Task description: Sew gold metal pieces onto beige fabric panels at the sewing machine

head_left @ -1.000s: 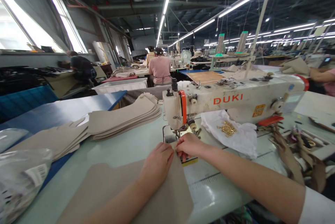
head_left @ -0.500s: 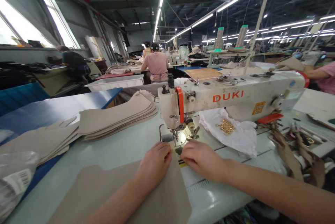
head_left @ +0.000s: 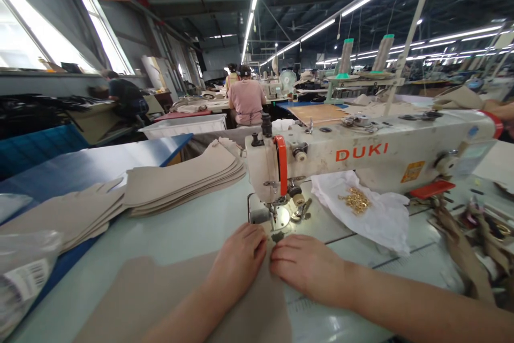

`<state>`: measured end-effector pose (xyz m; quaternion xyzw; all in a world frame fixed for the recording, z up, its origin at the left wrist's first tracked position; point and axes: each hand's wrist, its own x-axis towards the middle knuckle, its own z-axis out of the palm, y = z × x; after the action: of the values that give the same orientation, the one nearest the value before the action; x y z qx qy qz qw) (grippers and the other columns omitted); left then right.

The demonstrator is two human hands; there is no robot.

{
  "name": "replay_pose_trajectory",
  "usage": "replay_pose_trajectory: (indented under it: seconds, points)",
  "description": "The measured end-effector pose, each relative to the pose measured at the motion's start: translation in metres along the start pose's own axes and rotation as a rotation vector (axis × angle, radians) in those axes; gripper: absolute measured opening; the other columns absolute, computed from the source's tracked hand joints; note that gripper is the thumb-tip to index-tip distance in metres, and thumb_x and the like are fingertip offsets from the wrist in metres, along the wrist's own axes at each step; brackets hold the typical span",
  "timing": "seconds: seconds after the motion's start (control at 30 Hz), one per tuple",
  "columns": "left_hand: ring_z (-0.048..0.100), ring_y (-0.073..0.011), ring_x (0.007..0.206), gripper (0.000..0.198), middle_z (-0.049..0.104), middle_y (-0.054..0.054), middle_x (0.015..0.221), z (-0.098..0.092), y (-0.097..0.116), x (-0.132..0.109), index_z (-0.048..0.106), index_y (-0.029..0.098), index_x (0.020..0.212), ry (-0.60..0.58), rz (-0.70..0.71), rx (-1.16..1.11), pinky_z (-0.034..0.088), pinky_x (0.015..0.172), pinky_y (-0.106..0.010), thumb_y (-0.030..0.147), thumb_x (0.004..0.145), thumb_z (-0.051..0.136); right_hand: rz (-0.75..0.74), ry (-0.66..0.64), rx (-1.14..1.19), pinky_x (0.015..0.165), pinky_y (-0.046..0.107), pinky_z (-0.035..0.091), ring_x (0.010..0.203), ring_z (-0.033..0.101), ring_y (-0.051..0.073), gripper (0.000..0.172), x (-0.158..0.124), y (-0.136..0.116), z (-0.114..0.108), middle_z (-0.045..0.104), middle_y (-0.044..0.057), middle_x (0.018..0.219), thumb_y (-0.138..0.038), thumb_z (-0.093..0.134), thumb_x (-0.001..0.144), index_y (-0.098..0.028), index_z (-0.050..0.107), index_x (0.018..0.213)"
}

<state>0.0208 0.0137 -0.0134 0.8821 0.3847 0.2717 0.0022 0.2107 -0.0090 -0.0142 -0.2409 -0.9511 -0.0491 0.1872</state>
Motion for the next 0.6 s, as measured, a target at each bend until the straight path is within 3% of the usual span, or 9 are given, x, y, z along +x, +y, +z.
replay_pose_trajectory:
  seconds: [0.6]
  points:
    - [0.058, -0.0195, 0.077, 0.016, 0.063, -0.003, 0.078, 0.0067, -0.0025, 0.0027, 0.056, 0.018, 0.075, -0.003, 0.036, 0.019, 0.051, 0.072, -0.033, 0.010, 0.087, 0.048, 0.008, -0.010, 0.069, 0.089, 0.030, 0.041, 0.090, 0.055, 0.017, 0.013, -0.0018, 0.0011, 0.0032, 0.065, 0.005, 0.093, -0.020, 0.050, 0.093, -0.016, 0.062, 0.095]
